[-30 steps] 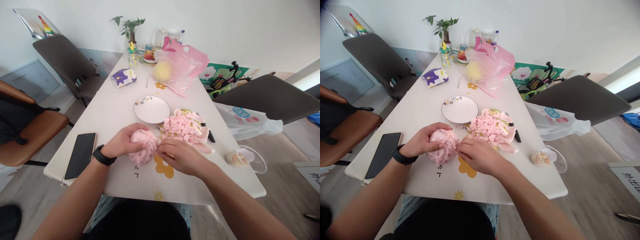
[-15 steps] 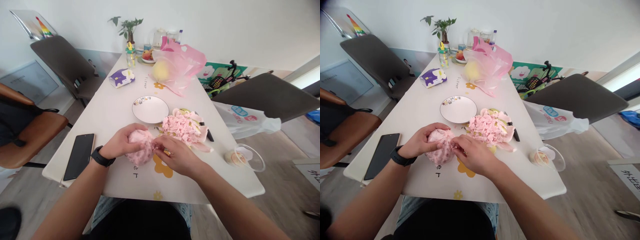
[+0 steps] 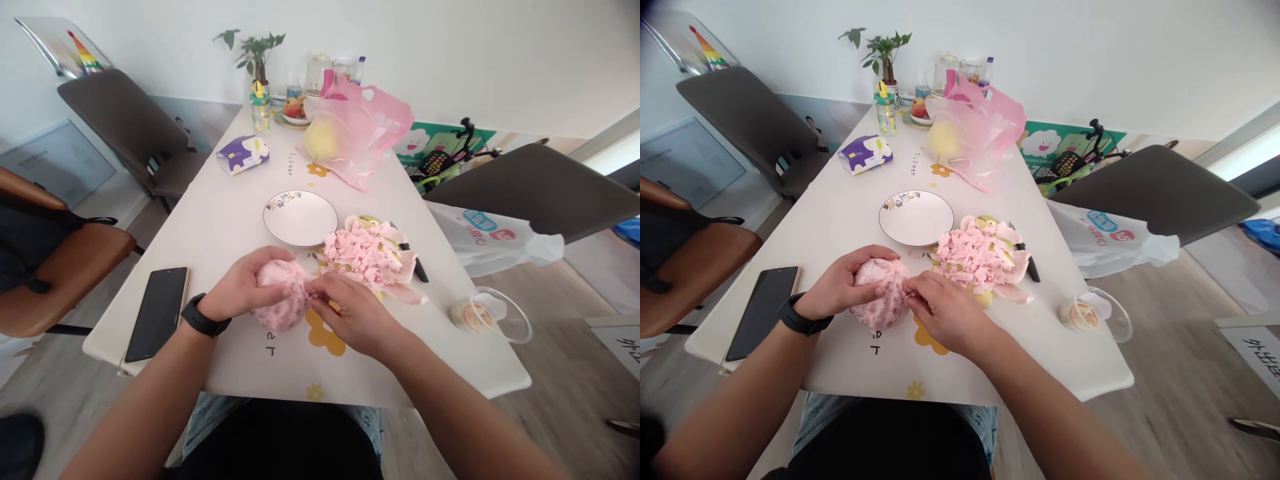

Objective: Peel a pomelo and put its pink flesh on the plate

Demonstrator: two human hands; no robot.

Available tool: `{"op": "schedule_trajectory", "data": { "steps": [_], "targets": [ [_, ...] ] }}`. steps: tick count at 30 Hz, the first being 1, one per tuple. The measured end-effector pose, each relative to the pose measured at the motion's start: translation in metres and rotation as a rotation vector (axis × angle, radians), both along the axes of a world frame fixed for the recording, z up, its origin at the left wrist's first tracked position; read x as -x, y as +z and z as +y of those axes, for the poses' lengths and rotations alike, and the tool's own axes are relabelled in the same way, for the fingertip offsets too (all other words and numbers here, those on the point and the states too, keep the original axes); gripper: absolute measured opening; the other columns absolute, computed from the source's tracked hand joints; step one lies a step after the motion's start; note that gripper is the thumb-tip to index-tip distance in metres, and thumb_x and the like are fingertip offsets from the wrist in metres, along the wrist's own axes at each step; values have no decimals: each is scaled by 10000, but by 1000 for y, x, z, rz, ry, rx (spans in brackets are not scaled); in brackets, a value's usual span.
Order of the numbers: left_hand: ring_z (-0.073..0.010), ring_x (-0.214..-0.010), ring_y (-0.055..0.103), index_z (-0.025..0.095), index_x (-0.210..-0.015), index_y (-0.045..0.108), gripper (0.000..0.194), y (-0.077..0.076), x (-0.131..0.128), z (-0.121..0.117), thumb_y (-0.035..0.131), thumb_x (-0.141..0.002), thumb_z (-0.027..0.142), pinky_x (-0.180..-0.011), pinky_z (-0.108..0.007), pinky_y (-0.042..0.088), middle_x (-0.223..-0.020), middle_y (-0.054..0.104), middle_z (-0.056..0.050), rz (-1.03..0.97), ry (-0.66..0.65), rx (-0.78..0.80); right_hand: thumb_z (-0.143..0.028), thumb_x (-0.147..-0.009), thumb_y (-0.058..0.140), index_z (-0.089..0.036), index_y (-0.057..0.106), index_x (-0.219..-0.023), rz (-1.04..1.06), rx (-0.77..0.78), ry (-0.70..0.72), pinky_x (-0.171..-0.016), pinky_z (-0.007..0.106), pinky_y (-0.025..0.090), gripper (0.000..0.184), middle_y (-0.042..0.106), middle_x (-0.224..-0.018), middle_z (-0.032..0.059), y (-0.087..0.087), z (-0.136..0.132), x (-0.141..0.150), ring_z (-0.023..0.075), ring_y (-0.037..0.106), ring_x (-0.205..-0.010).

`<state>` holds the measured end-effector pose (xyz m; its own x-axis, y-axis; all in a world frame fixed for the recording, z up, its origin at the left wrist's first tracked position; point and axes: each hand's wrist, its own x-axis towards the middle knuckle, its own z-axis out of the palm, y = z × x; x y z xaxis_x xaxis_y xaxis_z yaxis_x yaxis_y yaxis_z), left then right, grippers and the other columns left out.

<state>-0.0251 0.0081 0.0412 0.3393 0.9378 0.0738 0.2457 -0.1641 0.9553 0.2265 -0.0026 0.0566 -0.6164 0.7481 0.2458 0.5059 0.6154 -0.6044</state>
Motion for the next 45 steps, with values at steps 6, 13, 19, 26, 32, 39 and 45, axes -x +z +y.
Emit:
{"op": "schedule_trajectory", "data": {
  "steps": [6, 13, 19, 26, 32, 39, 45],
  "targets": [
    [-327, -1210, 647, 212, -1282, 648, 596, 1, 0, 0, 844, -776, 457, -1062, -446, 505, -1328, 685, -117, 1, -7, 9, -198, -1017, 535, -216, 632, -958, 6, -64, 66, -671, 304, 486, 115, 673, -883, 42, -5, 2, 0, 181, 623, -787],
    [-299, -1158, 652, 218, -1279, 654, 574, -1, -1, 1, 832, -789, 456, -1026, -417, 511, -1282, 696, -100, 4, 12, 8, -172, -1009, 548, -225, 630, -1096, 101, -72, -55, -774, 332, 543, 130, 713, -980, 65, -16, -5, 4, 202, 682, -890],
    [-292, -1130, 662, 216, -1284, 649, 585, -1, -2, -1, 840, -782, 450, -1008, -411, 525, -1260, 696, -96, -14, 17, 24, -164, -994, 560, -221, 630, -1056, 74, -58, -35, -742, 326, 536, 109, 700, -939, 54, -13, -8, 2, 194, 667, -833],
    [-312, -1191, 649, 225, -1276, 655, 567, 0, -1, -2, 835, -786, 449, -1074, -437, 497, -1312, 689, -100, 10, 21, 1, -180, -1027, 514, -218, 628, -958, 76, -136, 2, -710, 310, 530, 138, 716, -913, 60, -17, -9, 3, 182, 658, -811],
    [-313, -1211, 642, 235, -1260, 675, 536, -1, 0, 1, 821, -799, 464, -1081, -417, 491, -1318, 692, -89, 26, 33, -26, -189, -1027, 525, -221, 655, -996, 83, -219, 32, -711, 309, 552, 137, 748, -941, 64, -29, -14, 2, 180, 691, -821],
    [-296, -1113, 676, 236, -1258, 686, 552, -2, 1, 4, 829, -783, 479, -964, -388, 546, -1259, 720, -84, -10, 52, 19, -206, -1012, 551, -243, 616, -1202, 122, -146, -90, -768, 360, 594, 204, 729, -1013, 82, -33, -15, 4, 205, 709, -857],
    [-272, -1051, 677, 232, -1237, 688, 520, -4, 4, 6, 820, -798, 478, -909, -366, 552, -1186, 731, -77, -53, 77, 67, -186, -1024, 524, -256, 629, -1066, 137, -99, -43, -779, 334, 572, 132, 716, -961, 55, -27, -10, 9, 197, 690, -889]
  ]
}}
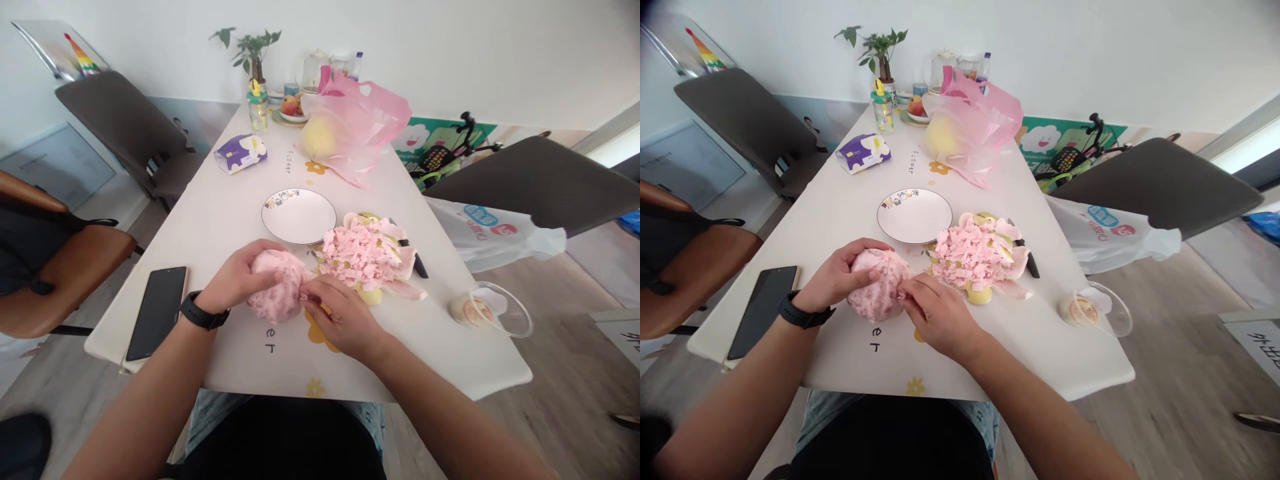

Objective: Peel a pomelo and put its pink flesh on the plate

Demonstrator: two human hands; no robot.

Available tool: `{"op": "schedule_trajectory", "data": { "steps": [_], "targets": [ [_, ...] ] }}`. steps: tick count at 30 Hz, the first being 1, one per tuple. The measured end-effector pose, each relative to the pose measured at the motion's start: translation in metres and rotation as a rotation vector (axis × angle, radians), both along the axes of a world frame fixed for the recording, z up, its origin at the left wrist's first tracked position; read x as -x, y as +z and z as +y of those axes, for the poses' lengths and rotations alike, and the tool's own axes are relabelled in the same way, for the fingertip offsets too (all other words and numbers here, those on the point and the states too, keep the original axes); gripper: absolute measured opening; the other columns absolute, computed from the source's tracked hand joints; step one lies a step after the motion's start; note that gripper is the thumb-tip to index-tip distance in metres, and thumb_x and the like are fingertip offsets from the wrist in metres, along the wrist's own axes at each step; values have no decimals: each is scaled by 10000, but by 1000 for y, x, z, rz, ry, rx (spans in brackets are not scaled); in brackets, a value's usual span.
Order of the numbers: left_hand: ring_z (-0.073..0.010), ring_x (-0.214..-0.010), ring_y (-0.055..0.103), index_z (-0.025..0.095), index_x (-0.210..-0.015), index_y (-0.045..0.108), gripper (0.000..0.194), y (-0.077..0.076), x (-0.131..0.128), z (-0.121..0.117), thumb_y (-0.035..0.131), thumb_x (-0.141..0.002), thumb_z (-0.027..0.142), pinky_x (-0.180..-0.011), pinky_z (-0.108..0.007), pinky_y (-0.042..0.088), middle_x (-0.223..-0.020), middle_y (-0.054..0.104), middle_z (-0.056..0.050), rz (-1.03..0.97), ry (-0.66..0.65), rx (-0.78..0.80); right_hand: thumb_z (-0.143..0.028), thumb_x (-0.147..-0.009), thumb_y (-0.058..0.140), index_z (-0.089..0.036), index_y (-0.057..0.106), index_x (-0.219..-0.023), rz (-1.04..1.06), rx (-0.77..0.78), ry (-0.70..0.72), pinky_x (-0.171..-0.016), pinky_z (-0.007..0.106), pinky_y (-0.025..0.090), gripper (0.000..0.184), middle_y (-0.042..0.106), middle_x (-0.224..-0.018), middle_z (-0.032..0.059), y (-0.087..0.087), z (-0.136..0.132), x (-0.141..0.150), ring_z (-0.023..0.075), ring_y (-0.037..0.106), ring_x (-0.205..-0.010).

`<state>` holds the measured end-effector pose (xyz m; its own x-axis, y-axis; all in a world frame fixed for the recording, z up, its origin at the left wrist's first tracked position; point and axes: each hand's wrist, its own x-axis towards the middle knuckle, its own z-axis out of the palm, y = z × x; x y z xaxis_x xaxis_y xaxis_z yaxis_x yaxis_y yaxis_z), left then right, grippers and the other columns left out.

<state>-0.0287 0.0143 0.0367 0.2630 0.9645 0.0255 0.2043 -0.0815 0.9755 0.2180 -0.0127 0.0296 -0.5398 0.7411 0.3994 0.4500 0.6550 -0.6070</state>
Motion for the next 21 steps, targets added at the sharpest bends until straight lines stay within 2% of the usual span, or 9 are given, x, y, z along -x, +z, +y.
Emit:
{"op": "schedule_trajectory", "data": {
  "steps": [9, 12, 16, 18, 21],
  "targets": [
    [-271, -1028, 681, 233, -1238, 688, 534, 0, 0, 1, 833, -787, 479, -885, -363, 557, -1168, 729, -79, -26, -8, 34, -177, -1022, 528, -233, 635, -1001, -39, 16, 86, -776, 321, 551, 123, 700, -967, 59, 2, 7, -2, 189, 652, -877],
    [-279, -1057, 686, 235, -1235, 692, 514, -3, 2, 4, 828, -799, 470, -899, -373, 556, -1194, 732, -82, -55, 5, 34, -192, -1030, 534, -225, 655, -968, -55, -43, 127, -772, 316, 558, 141, 702, -990, 71, -4, 7, -2, 183, 657, -873],
    [-285, -1097, 694, 230, -1224, 691, 493, -11, 5, 10, 825, -807, 457, -922, -384, 558, -1221, 740, -86, -145, 29, 69, -196, -1026, 549, -222, 661, -985, 58, -61, 142, -790, 313, 581, 122, 703, -980, 79, -13, 1, 1, 184, 677, -890],
    [-284, -1088, 703, 221, -1219, 688, 496, -14, 7, 12, 823, -806, 460, -914, -390, 566, -1218, 743, -93, -205, 49, 103, -203, -1020, 548, -237, 654, -994, 88, -32, 105, -757, 317, 579, 115, 709, -936, 61, -12, 1, 1, 186, 683, -850],
    [-275, -1054, 717, 206, -1184, 690, 480, -16, 7, 13, 820, -799, 463, -889, -390, 579, -1201, 746, -98, -305, 112, 165, -198, -1013, 524, -254, 651, -978, 56, -20, -65, -719, 327, 554, 143, 718, -885, 41, -2, 11, -10, 195, 683, -821]
  ]
}}
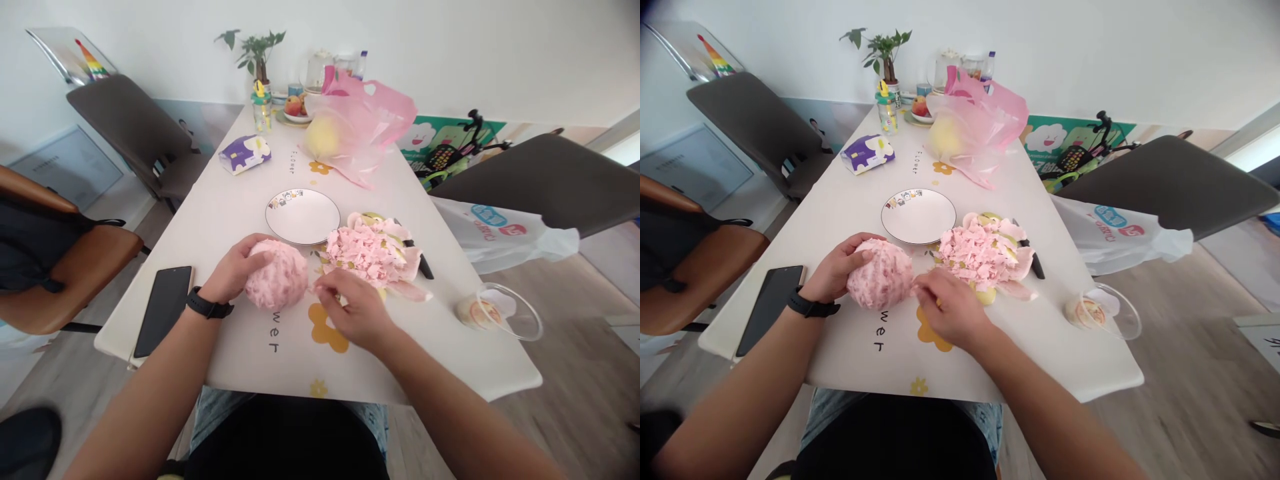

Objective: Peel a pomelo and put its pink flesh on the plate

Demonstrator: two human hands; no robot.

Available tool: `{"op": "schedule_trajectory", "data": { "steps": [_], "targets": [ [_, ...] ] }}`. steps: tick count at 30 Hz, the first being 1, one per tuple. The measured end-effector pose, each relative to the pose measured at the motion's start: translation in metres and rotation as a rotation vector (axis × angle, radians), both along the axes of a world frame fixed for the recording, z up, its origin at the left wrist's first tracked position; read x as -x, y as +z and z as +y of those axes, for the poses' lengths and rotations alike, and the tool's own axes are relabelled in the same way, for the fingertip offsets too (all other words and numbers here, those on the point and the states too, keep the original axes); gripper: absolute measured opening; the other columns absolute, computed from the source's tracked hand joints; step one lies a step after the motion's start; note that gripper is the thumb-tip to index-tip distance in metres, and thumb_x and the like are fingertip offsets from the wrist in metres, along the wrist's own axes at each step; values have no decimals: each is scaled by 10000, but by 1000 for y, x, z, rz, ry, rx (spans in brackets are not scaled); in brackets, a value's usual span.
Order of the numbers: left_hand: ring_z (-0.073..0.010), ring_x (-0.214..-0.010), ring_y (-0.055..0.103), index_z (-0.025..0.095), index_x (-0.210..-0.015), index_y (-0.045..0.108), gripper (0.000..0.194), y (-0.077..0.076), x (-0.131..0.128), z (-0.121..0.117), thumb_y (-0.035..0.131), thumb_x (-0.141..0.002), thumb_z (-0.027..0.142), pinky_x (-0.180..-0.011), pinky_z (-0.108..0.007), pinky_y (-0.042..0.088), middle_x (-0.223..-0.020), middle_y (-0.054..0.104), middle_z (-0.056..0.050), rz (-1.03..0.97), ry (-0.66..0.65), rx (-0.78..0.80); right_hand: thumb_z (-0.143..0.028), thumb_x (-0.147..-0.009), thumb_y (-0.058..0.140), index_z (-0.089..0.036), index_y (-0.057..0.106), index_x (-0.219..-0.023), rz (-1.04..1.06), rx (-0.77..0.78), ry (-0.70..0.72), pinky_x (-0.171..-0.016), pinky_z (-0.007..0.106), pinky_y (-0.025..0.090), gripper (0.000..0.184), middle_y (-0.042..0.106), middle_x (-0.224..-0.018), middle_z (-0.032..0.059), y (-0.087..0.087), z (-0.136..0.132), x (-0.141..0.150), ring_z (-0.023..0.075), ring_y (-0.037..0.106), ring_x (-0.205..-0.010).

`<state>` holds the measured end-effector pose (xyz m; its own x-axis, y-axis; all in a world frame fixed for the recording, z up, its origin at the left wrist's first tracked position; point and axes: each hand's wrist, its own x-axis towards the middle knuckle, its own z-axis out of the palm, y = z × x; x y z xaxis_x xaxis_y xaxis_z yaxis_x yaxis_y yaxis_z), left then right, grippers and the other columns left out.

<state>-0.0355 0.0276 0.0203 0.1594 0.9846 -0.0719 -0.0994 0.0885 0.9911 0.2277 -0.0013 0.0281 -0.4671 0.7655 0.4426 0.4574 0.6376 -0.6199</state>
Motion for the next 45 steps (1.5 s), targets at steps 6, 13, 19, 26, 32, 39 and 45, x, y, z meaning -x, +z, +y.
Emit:
{"op": "schedule_trajectory", "data": {
  "steps": [6, 13, 19, 26, 32, 39, 45],
  "targets": [
    [-284, -1031, 729, 183, -1133, 693, 443, 0, -5, 1, 781, -817, 482, -891, -413, 585, -1146, 762, -108, -87, 108, 77, -204, -925, 564, -209, 671, -911, -287, -23, -293, -789, 396, 513, 108, 697, -952, 101, 24, 50, -43, 265, 664, -906],
    [-291, -985, 738, 190, -1038, 756, 347, -6, -7, 4, 759, -849, 481, -818, -375, 590, -1069, 779, -100, -201, 141, 70, -191, -918, 509, -217, 592, -757, -552, 102, -371, -647, 316, 399, 182, 664, -842, 54, 33, 66, -65, 209, 609, -772],
    [-302, -1043, 731, 132, -974, 746, 375, -8, -11, 7, 776, -834, 478, -929, -410, 580, -1018, 778, -112, -354, 250, 185, -270, -961, 498, -211, 607, -691, -678, 108, -305, -703, 330, 409, 297, 667, -904, 84, 35, 69, -67, 234, 624, -878],
    [-257, -1080, 706, 168, -1038, 748, 358, -10, -17, 10, 742, -849, 472, -973, -377, 552, -1089, 761, -71, -300, 354, 100, -226, -972, 485, -212, 723, -978, -690, 91, -442, -657, 333, 396, 238, 742, -967, 85, 39, 71, -63, 252, 658, -875],
    [-267, -1086, 684, 183, -1036, 761, 329, -9, -16, 10, 699, -880, 465, -929, -371, 548, -1112, 754, -98, -158, 425, 32, -321, -1037, 397, -156, 786, -1045, -746, 103, -428, -737, 421, 491, 423, 750, -915, 156, 39, 65, -47, 342, 698, -930],
    [-283, -1136, 668, 190, -1061, 737, 392, -5, -22, 8, 596, -931, 533, -960, -385, 538, -1191, 739, -116, 6, 392, -17, -482, -936, 635, -317, 268, -1663, -442, 121, 2, -1149, 547, 452, 831, 367, -1689, 109, 27, 32, 13, 360, 401, -1521],
    [-281, -1016, 665, 183, -1089, 652, 534, 5, -24, -1, 397, -996, 643, -910, -441, 540, -1077, 706, -122, 348, 442, -39, -311, -875, 687, -306, 169, -1683, -394, 164, 78, -1174, 595, 413, 960, 241, -1728, 163, 14, 35, 44, 398, 383, -1526]
  ]
}}
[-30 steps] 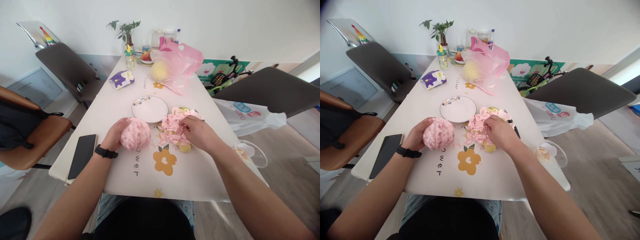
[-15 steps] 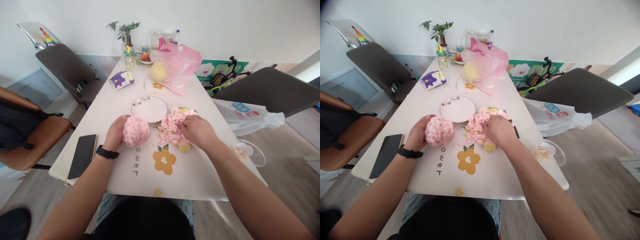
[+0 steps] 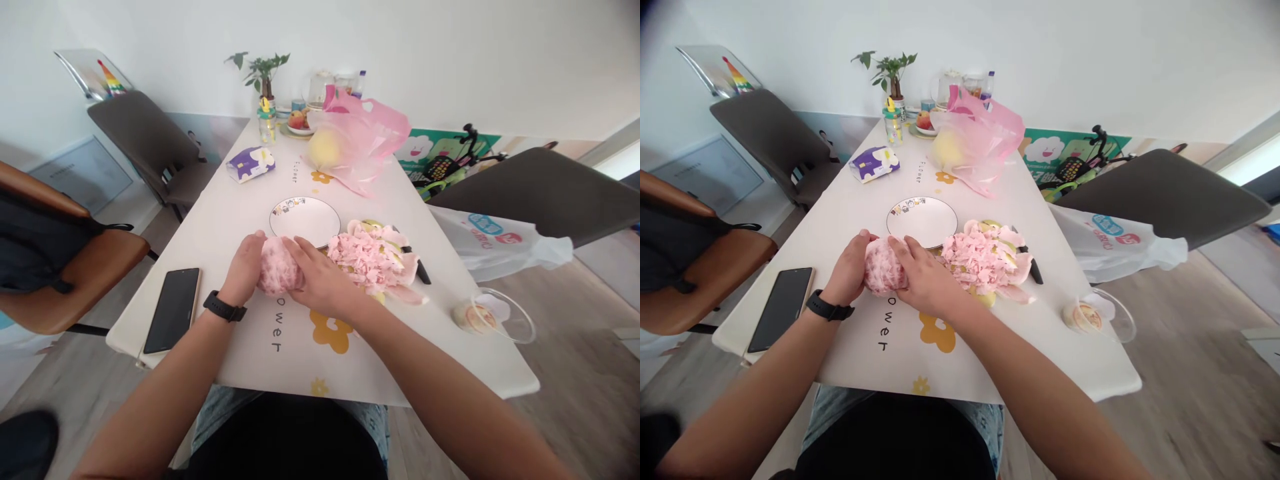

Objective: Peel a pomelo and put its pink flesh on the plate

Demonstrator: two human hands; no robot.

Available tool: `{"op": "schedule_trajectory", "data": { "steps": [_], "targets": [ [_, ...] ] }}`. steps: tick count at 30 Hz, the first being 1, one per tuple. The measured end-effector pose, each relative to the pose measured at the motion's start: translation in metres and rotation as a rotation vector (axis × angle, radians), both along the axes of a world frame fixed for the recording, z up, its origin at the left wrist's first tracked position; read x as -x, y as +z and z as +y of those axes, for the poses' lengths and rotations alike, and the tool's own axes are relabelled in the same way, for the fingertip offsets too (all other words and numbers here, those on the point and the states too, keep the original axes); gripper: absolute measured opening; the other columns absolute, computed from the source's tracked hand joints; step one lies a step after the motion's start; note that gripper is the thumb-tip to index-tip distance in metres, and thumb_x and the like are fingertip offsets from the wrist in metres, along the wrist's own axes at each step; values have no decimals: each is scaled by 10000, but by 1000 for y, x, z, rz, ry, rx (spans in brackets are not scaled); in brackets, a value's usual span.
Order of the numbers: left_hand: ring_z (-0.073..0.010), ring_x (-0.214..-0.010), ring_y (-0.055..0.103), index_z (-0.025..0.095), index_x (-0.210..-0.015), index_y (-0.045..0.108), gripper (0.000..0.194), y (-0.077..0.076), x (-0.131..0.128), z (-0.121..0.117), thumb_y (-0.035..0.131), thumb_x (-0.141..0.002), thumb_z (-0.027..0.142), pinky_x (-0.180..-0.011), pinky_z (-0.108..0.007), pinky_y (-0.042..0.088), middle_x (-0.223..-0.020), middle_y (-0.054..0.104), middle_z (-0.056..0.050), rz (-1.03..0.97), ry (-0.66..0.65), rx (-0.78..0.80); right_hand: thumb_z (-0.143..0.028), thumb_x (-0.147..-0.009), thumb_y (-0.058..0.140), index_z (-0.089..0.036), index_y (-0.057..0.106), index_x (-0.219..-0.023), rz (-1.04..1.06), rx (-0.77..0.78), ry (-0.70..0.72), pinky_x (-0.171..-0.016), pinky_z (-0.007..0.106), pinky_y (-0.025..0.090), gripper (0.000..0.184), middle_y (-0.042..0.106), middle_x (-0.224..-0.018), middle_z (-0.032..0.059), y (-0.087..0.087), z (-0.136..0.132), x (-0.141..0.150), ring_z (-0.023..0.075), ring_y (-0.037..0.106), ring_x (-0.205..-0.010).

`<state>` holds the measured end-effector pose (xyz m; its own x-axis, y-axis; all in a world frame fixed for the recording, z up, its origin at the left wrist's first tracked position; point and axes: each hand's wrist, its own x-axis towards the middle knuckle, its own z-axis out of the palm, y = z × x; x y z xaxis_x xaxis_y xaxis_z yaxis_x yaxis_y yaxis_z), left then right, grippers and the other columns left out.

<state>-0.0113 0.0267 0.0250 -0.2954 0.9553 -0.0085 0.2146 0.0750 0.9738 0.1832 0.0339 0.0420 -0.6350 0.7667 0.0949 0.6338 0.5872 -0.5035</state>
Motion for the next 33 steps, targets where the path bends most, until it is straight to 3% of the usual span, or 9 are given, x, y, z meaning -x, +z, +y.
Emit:
{"op": "schedule_trajectory", "data": {
  "steps": [1, 2, 4, 6, 8, 10, 16, 26, 33],
  "targets": [
    [-291, -1054, 660, 177, -1141, 635, 535, 2, 0, -6, 384, -1000, 628, -949, -466, 533, -1111, 696, -132, 104, -17, 33, -276, -858, 676, -306, 179, -1680, 10, 7, 4, -1163, 588, 429, 960, 264, -1719, 159, 0, 2, 1, 393, 409, -1509],
    [-313, -1111, 653, 176, -1231, 611, 507, 4, 0, -13, 520, -954, 590, -989, -493, 522, -1176, 685, -143, 140, -43, 49, -259, -843, 669, -300, 191, -1675, 23, 14, 6, -1152, 586, 441, 961, 287, -1709, 156, -1, 4, 0, 390, 432, -1492],
    [-351, -1364, 529, 205, -1430, 497, 729, 5, -1, -30, 761, -790, 432, -1134, -513, 451, -1461, 546, -160, 289, -135, -21, -260, -827, 660, -266, 219, -1664, 53, 13, 3, -1139, 596, 450, 946, 329, -1685, 167, -2, 6, 0, 391, 461, -1463],
    [-370, -1514, 373, 214, -1555, 344, 943, 3, -3, -46, 778, -723, 295, -1211, -532, 386, -1628, 350, -177, 475, -242, -117, -270, -824, 649, -222, 244, -1650, 77, -4, 1, -1137, 602, 448, 922, 369, -1661, 185, -3, 4, 1, 391, 474, -1445],
    [-381, -1554, 312, 209, -1601, 249, 979, -1, -6, -57, 726, -746, 226, -1225, -562, 370, -1665, 256, -202, 553, -246, -126, -270, -825, 627, -200, 269, -1638, 85, -4, -23, -1137, 595, 447, 891, 413, -1634, 186, -2, -2, 3, 386, 483, -1434],
    [-394, -1517, 369, 218, -1588, 274, 946, -3, -7, -62, 719, -753, 214, -1209, -592, 385, -1611, 333, -202, 564, -223, -136, -275, -834, 598, -181, 288, -1630, 66, 32, -61, -1130, 587, 451, 859, 445, -1611, 189, 2, -9, 5, 386, 489, -1426],
    [-366, -1412, 497, 217, -1497, 436, 809, 10, -3, -47, 703, -734, 189, -1191, -533, 423, -1504, 489, -168, 598, -398, -217, -304, -809, 609, -176, 292, -1627, -15, 196, -147, -1101, 596, 450, 886, 458, -1584, 218, 21, -14, 1, 416, 478, -1432],
    [-394, -1319, 566, 168, -1455, 466, 719, 14, -4, -33, 673, -778, 295, -1049, -522, 516, -1426, 580, -182, 672, -400, -194, -238, -759, 624, -245, 464, -1501, 195, 290, -170, -1082, 554, 468, 760, 635, -1420, 125, 14, 0, 5, 356, 584, -1305],
    [-379, -1299, 585, 202, -1441, 503, 715, 14, -4, -35, 682, -750, 244, -1063, -508, 505, -1411, 604, -152, 609, -417, -135, -263, -748, 633, -244, 466, -1511, 179, 384, -210, -1082, 534, 476, 781, 589, -1489, 129, 12, 1, 1, 357, 563, -1341]
  ]
}}
